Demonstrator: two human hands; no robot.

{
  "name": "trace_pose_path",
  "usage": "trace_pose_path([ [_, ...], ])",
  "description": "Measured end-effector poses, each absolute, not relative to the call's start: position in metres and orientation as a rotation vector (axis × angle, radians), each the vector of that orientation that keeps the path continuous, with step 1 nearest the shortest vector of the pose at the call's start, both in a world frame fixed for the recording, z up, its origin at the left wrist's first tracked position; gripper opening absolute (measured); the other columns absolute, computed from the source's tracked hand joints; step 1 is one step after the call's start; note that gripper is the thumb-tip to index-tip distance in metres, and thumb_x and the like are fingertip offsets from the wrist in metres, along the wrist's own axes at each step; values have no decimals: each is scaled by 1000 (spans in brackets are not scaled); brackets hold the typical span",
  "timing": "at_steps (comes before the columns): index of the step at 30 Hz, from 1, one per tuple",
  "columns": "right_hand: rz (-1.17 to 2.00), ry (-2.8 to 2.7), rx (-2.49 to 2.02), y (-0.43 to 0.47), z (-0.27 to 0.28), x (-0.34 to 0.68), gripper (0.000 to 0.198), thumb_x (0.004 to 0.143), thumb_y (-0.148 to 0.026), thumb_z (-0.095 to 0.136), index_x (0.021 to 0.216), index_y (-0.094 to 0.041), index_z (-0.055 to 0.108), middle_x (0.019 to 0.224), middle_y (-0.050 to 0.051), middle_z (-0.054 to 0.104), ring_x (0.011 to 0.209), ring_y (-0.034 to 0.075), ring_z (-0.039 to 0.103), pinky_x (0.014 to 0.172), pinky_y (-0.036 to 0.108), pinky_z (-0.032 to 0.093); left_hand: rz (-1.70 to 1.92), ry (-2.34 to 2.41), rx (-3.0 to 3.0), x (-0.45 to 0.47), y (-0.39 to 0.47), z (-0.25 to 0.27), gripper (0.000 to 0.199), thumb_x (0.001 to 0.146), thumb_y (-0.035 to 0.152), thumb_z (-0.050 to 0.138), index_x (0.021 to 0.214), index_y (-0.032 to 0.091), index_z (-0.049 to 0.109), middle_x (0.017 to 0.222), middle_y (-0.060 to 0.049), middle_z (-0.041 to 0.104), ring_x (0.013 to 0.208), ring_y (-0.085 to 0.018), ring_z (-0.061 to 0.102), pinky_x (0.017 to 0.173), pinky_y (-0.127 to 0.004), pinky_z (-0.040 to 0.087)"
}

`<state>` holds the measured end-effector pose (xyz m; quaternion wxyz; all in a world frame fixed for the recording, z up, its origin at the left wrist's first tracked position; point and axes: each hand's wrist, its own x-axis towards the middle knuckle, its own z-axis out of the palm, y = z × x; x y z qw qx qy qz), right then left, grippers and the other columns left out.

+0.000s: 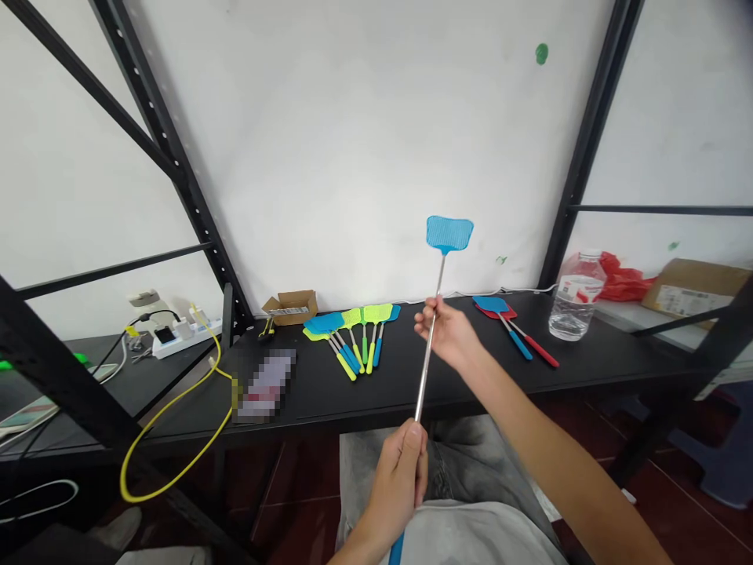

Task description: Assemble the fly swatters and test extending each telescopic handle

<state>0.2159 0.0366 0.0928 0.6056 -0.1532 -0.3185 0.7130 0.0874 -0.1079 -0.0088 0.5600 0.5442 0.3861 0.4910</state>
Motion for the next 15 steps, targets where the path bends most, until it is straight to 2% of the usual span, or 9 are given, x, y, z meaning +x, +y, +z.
trace_pose_path([
  [3, 1636, -710, -332, 53, 119, 230, 24, 89, -34, 59, 71, -20, 53, 53, -5, 50, 58, 12, 55, 56, 24, 46, 1122, 880, 1289, 89, -114, -7, 42, 96, 54, 33, 72, 20, 43, 34, 10, 35, 29, -4, 23, 36, -17, 22],
  [6, 1639, -749, -330, 55, 126, 229, 23, 88, -39, 60, 75, -21, 55, 54, -5, 50, 53, 11, 52, 52, 23, 45, 1147, 895, 1260, 88, -116, -6, 43, 95, 55, 33, 70, 21, 42, 34, 11, 33, 29, -5, 19, 34, -17, 19],
  [11, 1631, -1008, -400, 20, 87, 205, 27, 87, -47, 59, 86, -20, 64, 66, 0, 60, 58, 13, 56, 53, 25, 43, 1198, 946, 1220, 78, -113, -6, 42, 94, 55, 37, 71, 21, 44, 36, 10, 34, 28, -5, 19, 30, -17, 17],
  [15, 1748, -1204, -453, -15, 49, 189, 37, 87, -53, 55, 86, -18, 65, 70, 4, 64, 61, 14, 58, 55, 25, 42, 1244, 939, 1183, 73, -108, -8, 41, 95, 53, 37, 71, 20, 45, 36, 10, 35, 27, -5, 20, 29, -16, 19],
])
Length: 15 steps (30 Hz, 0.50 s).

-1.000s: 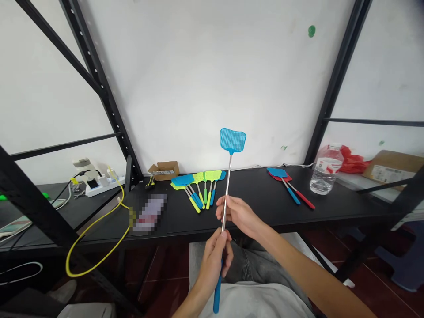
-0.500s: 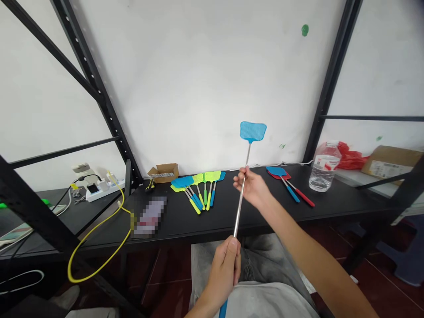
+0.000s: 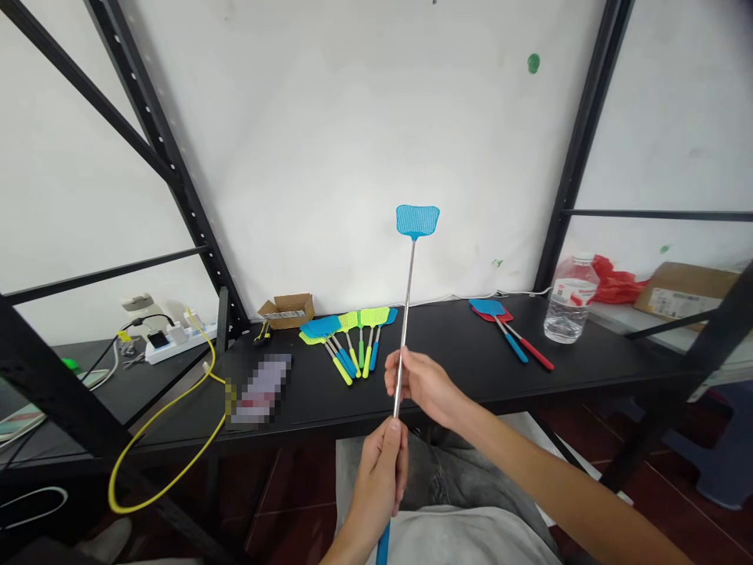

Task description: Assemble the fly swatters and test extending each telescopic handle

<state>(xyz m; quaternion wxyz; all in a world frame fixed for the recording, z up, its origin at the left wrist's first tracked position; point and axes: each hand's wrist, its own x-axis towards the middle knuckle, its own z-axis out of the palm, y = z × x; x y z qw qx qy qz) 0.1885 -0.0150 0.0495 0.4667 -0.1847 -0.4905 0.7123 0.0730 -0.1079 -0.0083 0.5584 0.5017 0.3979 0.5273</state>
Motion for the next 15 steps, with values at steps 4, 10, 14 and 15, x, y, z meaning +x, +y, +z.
trace_pose_path([
  [4, 1729, -1043, -464, -7, 56, 195, 33, 89, -49, 54, 93, -19, 65, 75, 4, 67, 64, 14, 60, 57, 26, 44, 1185, 967, 1193, 77, -109, -14, 43, 94, 56, 36, 71, 21, 44, 35, 11, 34, 27, -5, 20, 29, -17, 16],
  [10, 1643, -751, -403, 36, 108, 229, 21, 89, -37, 58, 77, -21, 57, 58, -4, 54, 54, 11, 53, 55, 24, 45, 1129, 939, 1268, 92, -115, -17, 45, 94, 58, 34, 71, 21, 42, 35, 11, 31, 28, -4, 20, 32, -18, 16],
  [14, 1608, -796, -365, 44, 122, 233, 27, 89, -43, 57, 74, -21, 54, 56, -3, 50, 56, 13, 53, 53, 25, 45, 1135, 919, 1236, 100, -119, -14, 46, 93, 60, 33, 69, 22, 39, 37, 11, 28, 29, -5, 20, 33, -20, 15],
  [15, 1600, -798, -362, 47, 125, 233, 28, 89, -44, 57, 74, -21, 54, 56, -3, 50, 56, 13, 53, 53, 24, 45, 1135, 920, 1230, 101, -120, -13, 46, 93, 60, 34, 69, 22, 39, 37, 11, 28, 30, -5, 20, 32, -20, 14],
])
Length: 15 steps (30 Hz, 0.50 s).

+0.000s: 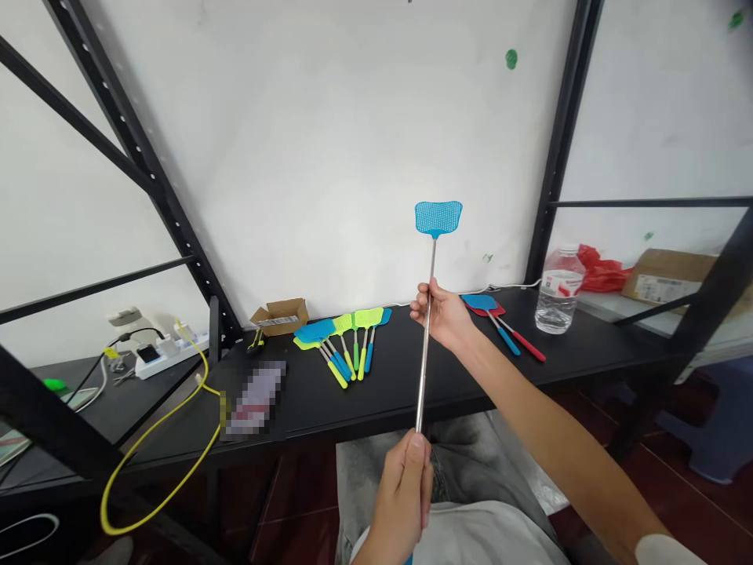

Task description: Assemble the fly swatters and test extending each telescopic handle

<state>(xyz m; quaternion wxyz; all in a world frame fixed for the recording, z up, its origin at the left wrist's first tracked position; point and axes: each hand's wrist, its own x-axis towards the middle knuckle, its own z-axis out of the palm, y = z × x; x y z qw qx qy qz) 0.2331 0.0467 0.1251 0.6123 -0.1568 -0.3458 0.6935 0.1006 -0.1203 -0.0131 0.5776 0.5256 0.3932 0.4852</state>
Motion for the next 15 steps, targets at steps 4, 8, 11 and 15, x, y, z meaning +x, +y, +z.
trace_pose_path([
  [4, 1545, -762, -355, 66, 142, 244, 27, 89, -42, 56, 73, -21, 50, 53, -5, 47, 52, 11, 50, 51, 22, 42, 1103, 924, 1226, 102, -126, -12, 46, 92, 61, 34, 70, 21, 40, 37, 11, 28, 30, -5, 20, 33, -21, 14],
  [8, 1482, -700, -358, 88, 167, 271, 25, 94, -36, 48, 73, -21, 47, 51, -6, 45, 48, 10, 49, 49, 21, 41, 1057, 901, 1241, 106, -133, -12, 46, 92, 61, 35, 68, 21, 39, 38, 11, 27, 31, -4, 19, 35, -21, 14],
  [11, 1467, -679, -317, 100, 185, 290, 24, 95, -30, 43, 73, -22, 46, 49, -6, 44, 45, 9, 47, 47, 21, 40, 1037, 883, 1223, 112, -140, -12, 47, 90, 63, 36, 68, 21, 40, 37, 11, 26, 30, -5, 18, 34, -22, 13],
  [15, 1441, -668, -318, 114, 208, 307, 25, 97, -26, 39, 73, -22, 44, 48, -7, 44, 43, 9, 46, 45, 20, 38, 1071, 931, 1107, 119, -148, -17, 47, 86, 67, 42, 75, 21, 45, 39, 11, 27, 35, -5, 19, 37, -21, 14],
])
